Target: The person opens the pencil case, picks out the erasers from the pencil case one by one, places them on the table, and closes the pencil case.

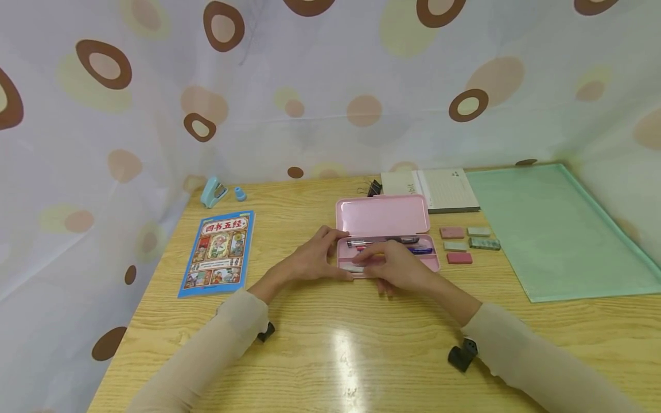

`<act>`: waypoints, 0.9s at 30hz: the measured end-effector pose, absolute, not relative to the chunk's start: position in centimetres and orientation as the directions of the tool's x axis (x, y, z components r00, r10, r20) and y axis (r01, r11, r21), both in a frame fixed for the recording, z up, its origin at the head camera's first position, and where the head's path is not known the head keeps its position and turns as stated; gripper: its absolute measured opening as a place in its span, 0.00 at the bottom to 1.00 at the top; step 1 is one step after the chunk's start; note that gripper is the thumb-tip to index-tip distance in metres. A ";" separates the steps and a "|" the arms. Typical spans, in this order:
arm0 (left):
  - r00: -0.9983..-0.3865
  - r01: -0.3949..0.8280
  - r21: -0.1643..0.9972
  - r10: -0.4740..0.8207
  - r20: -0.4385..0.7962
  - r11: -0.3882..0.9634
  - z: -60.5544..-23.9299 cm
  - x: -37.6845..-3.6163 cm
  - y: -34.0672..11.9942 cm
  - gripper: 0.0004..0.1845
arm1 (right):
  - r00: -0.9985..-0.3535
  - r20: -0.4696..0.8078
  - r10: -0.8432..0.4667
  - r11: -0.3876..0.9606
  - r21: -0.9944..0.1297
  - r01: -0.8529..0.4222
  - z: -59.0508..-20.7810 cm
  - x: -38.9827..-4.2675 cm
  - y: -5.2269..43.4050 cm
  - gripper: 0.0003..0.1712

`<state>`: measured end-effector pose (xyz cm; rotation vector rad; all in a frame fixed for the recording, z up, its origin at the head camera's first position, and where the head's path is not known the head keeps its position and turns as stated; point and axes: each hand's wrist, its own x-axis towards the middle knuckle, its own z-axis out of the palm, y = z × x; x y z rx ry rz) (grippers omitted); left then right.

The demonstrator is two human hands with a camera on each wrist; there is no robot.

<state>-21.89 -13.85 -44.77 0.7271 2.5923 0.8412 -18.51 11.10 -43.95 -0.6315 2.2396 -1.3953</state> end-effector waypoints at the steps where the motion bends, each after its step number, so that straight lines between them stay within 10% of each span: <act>1: -0.820 0.367 0.616 0.555 -0.140 0.697 -44.8 -21.9 -13.9 0.52 | -0.807 -0.115 -0.580 0.395 -0.906 -0.154 -43.9 -18.5 11.0 0.14; 27: -0.818 0.356 0.630 0.556 -0.147 0.690 -44.7 -21.8 -13.9 0.52 | -0.914 -0.137 -0.382 0.429 -0.902 -0.044 -43.5 -18.6 14.5 0.10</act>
